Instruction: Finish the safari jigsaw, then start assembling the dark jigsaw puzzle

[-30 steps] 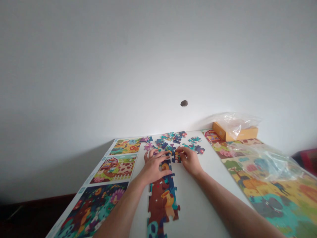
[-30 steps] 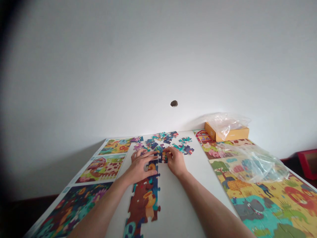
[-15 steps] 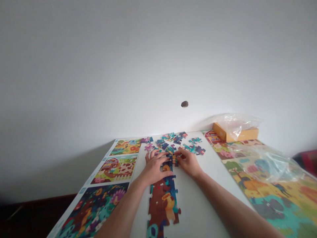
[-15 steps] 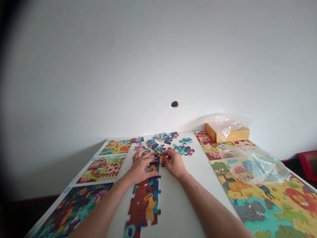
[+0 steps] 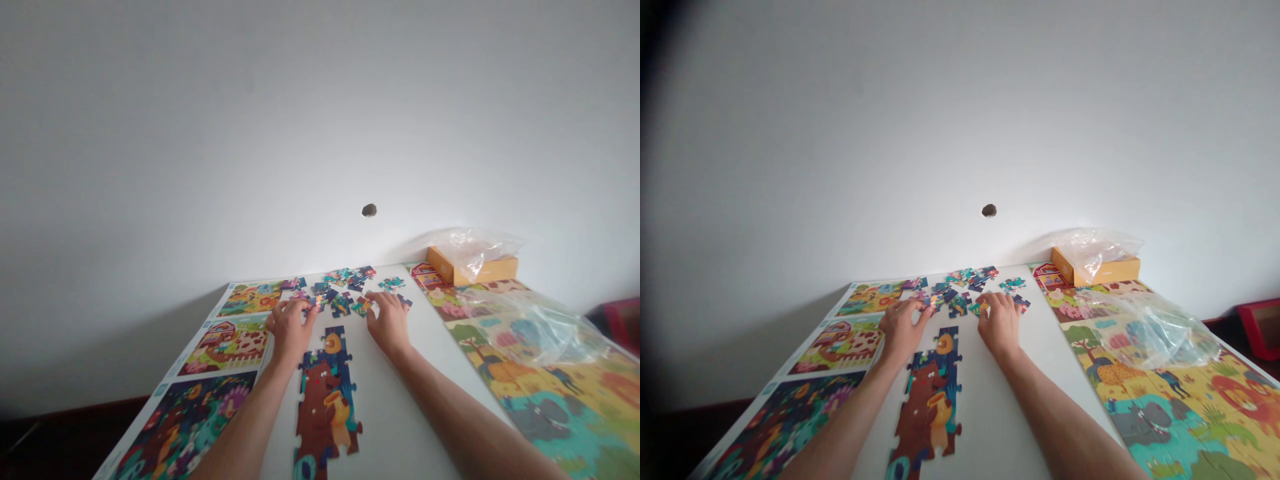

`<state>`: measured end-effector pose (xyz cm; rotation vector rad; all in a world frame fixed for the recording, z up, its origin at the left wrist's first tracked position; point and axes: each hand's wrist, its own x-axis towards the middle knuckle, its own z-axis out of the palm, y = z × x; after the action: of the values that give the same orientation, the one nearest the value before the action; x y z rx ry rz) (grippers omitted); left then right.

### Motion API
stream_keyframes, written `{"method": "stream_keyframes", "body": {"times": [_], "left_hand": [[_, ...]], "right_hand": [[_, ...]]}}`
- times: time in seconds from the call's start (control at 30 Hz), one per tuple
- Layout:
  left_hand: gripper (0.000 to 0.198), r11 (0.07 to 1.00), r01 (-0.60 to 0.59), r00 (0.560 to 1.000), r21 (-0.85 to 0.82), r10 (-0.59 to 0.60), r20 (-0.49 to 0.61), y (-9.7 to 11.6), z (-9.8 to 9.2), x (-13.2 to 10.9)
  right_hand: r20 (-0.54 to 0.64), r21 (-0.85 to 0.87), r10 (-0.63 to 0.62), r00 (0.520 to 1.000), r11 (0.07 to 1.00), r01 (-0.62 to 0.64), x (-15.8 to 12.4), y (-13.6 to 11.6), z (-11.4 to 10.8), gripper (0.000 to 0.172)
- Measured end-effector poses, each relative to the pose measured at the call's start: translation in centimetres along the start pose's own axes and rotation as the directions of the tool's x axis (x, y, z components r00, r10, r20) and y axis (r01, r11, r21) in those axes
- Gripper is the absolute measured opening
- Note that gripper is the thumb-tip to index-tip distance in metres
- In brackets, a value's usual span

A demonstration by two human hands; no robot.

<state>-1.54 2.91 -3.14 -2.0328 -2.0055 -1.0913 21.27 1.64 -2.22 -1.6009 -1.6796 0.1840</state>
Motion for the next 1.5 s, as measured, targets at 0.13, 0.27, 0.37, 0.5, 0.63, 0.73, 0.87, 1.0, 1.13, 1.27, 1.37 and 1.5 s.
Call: {"method": "stream_keyframes", "body": {"times": [0.13,0.27,0.37,0.5,0.63,0.73,0.87,1.0,1.13,1.27,1.37,1.5], "left_hand": [[0.018,0.99,0.115,0.993,0.078,-0.114,-0.017,-0.2,-0.2,0.2],[0.021,0.98,0.16,0.986,0.12,-0.163,0.014,-0.1,-0.4,0.2],[0.023,0.972,0.18,0.981,0.149,-0.188,0.043,0.0,-0.4,0.2],[0.025,0.961,0.207,0.972,0.182,-0.223,0.07,0.1,-0.5,0.2],[0.023,0.971,0.17,0.98,0.167,-0.185,0.074,0.2,-0.6,0.1],[0.023,0.974,0.157,0.983,0.163,-0.17,0.067,0.3,-0.7,0.1],[0.025,0.975,0.151,0.982,0.161,-0.167,0.089,0.5,-0.8,0.1],[0.025,0.978,0.143,0.979,0.152,-0.163,0.124,0.6,-0.9,0.1],[0.024,0.975,0.157,0.974,0.157,-0.179,0.138,0.6,-0.8,0.1],[0.024,0.973,0.163,0.972,0.161,-0.186,0.141,0.6,-0.7,0.1],[0.024,0.974,0.16,0.973,0.159,-0.183,0.14,0.5,-0.6,0.1],[0.026,0.974,0.164,0.971,0.158,-0.187,0.147,0.4,-0.5,0.0]], "right_hand": [[0.011,-0.228,0.118,0.993,0.967,-0.113,0.4,0.6,-0.2,0.048],[0.14,-0.282,0.144,0.98,0.954,-0.1,0.7,0.8,0.2,0.041],[0.171,-0.278,0.14,0.975,0.957,-0.088,0.8,0.8,0.4,0.039],[0.151,-0.262,0.134,0.979,0.961,-0.091,0.8,0.9,0.4,0.035],[0.102,-0.228,0.107,0.989,0.97,-0.082,0.8,1.0,0.5,0.027],[0.099,-0.219,0.09,0.991,0.973,-0.067,0.9,1.1,0.6,0.019],[0.126,-0.215,0.078,0.989,0.975,-0.05,1.0,1.1,0.6,0.024],[0.138,-0.202,0.082,0.987,0.978,-0.053,1.0,1.0,0.5,0.028],[0.124,-0.193,0.072,0.99,0.98,-0.047,1.0,1.1,0.6,0.031],[0.145,-0.145,0.005,0.989,0.989,0.016,1.0,1.2,0.7,0.038],[0.201,-0.108,-0.019,0.979,0.993,0.042,0.9,1.1,0.6,0.033],[0.221,-0.09,-0.028,0.975,0.995,0.049,0.9,0.9,0.3,0.028]]}}
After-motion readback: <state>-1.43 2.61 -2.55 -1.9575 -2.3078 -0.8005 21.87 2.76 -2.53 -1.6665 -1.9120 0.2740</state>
